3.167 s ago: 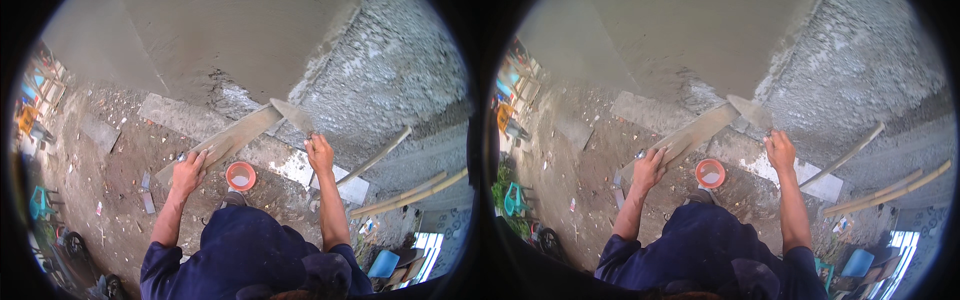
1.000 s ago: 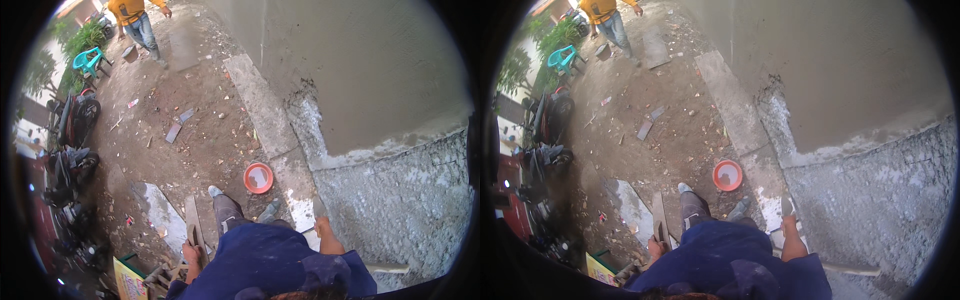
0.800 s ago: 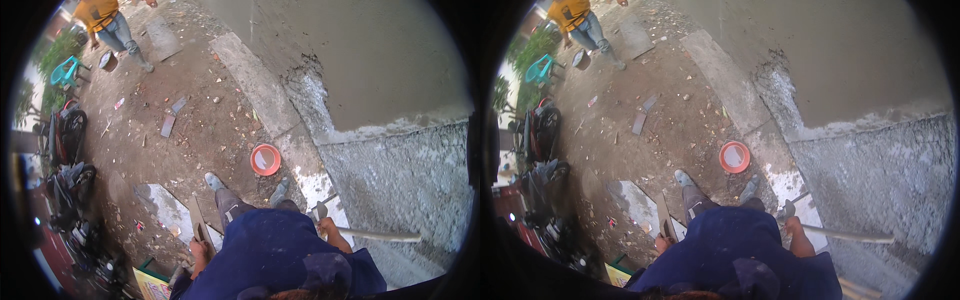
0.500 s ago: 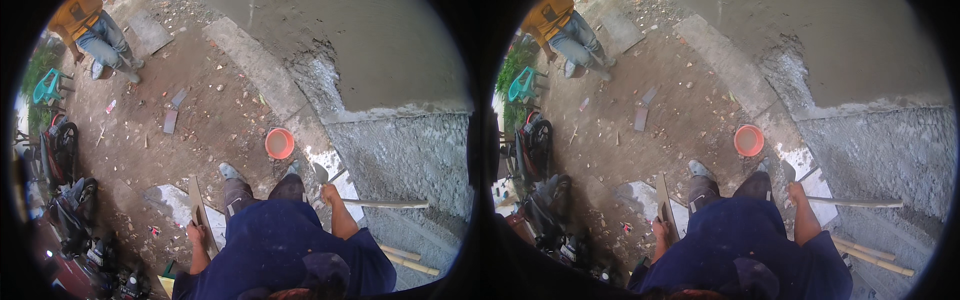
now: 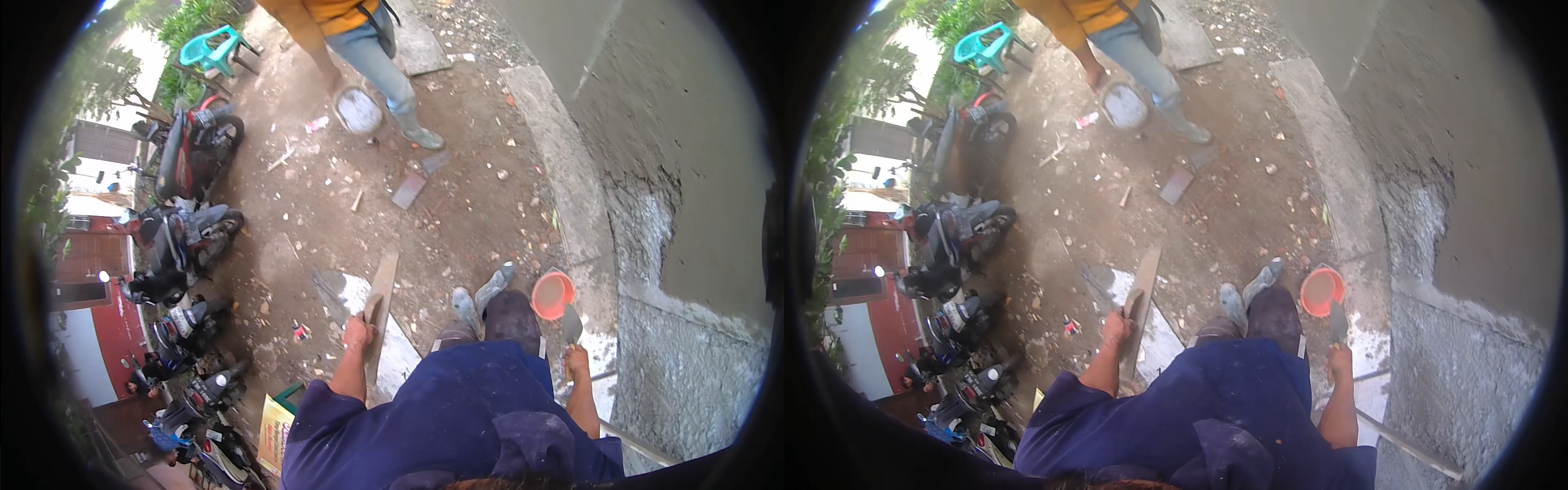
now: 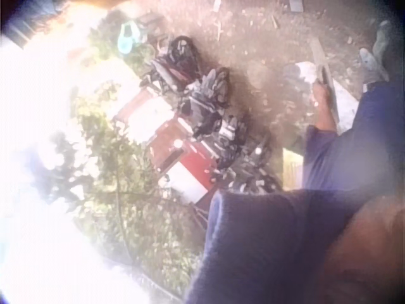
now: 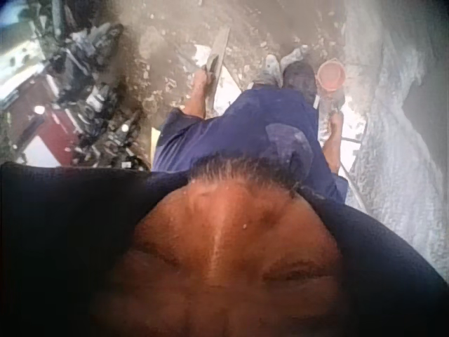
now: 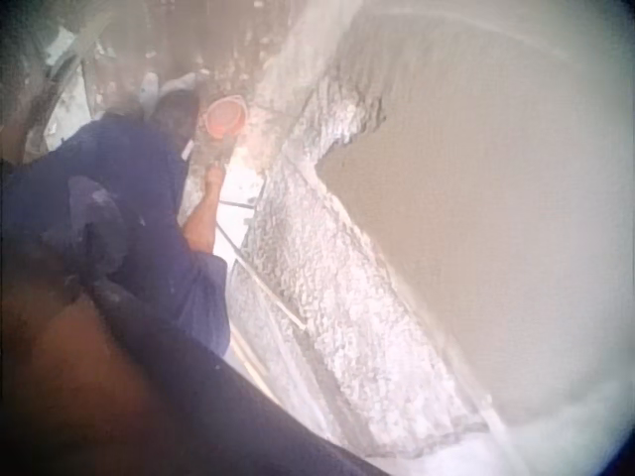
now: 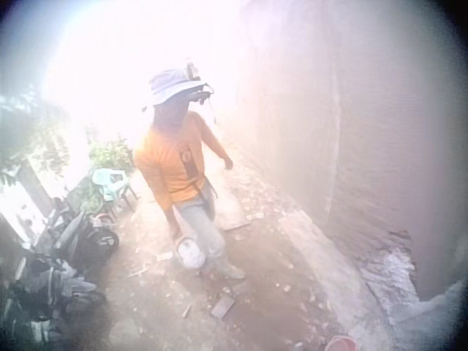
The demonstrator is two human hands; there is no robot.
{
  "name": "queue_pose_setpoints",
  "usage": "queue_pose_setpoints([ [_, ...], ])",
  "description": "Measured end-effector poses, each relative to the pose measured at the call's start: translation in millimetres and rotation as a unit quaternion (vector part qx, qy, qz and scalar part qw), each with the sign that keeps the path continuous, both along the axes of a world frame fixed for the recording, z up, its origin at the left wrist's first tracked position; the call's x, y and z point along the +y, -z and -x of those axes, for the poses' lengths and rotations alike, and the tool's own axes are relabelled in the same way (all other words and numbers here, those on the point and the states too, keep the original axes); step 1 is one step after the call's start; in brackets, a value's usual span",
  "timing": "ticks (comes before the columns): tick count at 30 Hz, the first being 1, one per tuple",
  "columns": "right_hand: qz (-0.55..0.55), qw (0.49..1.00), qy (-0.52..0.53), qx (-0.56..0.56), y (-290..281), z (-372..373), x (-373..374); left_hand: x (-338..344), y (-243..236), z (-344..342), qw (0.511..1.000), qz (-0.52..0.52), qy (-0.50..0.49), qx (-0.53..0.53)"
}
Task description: The person applies and smooths cement plaster onto a vertical wall using a trowel and a wooden float. They repeatedly scoop wet cement from a bucket on the ground and spread it across the wall surface, leveling the material to create a smooth finish.
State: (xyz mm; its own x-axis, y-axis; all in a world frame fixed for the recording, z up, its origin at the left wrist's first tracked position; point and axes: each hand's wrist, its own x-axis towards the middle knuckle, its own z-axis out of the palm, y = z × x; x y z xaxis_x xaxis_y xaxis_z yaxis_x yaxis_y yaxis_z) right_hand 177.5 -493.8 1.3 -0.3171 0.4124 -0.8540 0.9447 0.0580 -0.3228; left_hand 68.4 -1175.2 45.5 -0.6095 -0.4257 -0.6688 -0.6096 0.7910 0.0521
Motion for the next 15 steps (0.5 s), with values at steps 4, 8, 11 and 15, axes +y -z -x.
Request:
queue_pose_setpoints([
  [4,-0.035,0.993,-0.089,0.065,111,-21,21,10,-28,12,0.999,0.040,0.019,-0.011],
  [8,-0.082,0.961,-0.240,0.113,189,29,18,8,-36,70,0.997,0.060,0.043,0.029],
  [11,-0.013,0.994,0.033,0.106,202,65,1,7,-52,71,0.999,0.046,0.019,0.017],
  [15,0.056,0.984,0.163,0.041,115,145,-22,1,-76,100,0.997,0.059,-0.033,0.033],
])
